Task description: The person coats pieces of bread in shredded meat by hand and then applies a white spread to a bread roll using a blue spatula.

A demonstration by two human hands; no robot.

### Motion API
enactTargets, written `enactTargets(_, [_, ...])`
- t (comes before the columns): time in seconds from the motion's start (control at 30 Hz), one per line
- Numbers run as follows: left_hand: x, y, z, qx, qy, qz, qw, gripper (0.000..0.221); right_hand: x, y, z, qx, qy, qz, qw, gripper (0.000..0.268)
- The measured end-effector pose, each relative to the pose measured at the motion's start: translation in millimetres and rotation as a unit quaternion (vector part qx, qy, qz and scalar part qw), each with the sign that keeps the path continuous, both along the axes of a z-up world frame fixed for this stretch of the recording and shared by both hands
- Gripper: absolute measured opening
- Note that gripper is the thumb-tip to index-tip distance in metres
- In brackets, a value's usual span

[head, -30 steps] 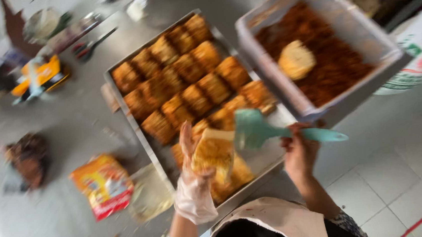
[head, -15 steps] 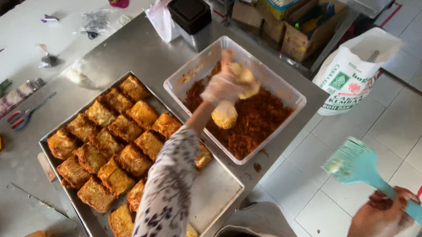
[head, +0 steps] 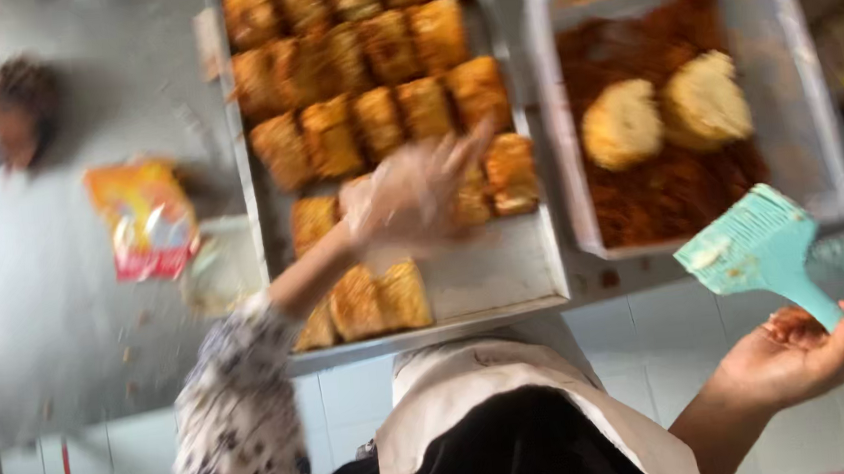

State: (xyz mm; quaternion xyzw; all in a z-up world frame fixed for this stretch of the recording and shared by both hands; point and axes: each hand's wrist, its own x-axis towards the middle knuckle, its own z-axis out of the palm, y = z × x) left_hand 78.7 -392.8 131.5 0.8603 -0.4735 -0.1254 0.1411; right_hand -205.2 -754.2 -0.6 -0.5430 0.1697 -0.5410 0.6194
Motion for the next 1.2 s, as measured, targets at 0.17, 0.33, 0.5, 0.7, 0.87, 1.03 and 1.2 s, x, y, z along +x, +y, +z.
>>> enactTargets(0.17, [-84,78,-29,0.209,0.035,0.09,0.973,0.131,83,20,-4,0.127,-0.056,0.143,0.98,0.028])
enactTargets(0.33, [-97,83,-61,0.237,0.008,0.089,0.967,0.133,116,64,1,0.167,-0.022,0.227,0.959,0.03])
enactTargets(0.5, [-99,68,-103,0.262,0.026,0.084,0.961,0.105,119,80,7,0.159,-0.003,0.253,0.954,0.028])
enactTargets(0.7, [-106,63,-150,0.281,-0.219,-0.072,0.932,0.072,125,109,5,0.173,0.014,0.229,0.958,0.029])
enactTargets(0.87, [-125,75,-116,-0.074,-0.05,0.187,0.978,0.109,143,149,2,0.175,-0.01,0.253,0.952,0.029])
enactTargets(1.03, [-130,181,-105,-0.543,0.267,0.34,0.72,0.104,176,215,-1,0.164,-0.04,0.255,0.952,0.03])
enactTargets(1.2, [-127,323,-161,-0.756,0.218,0.413,0.459,0.103,223,368,-6,0.262,0.054,0.409,0.873,0.023])
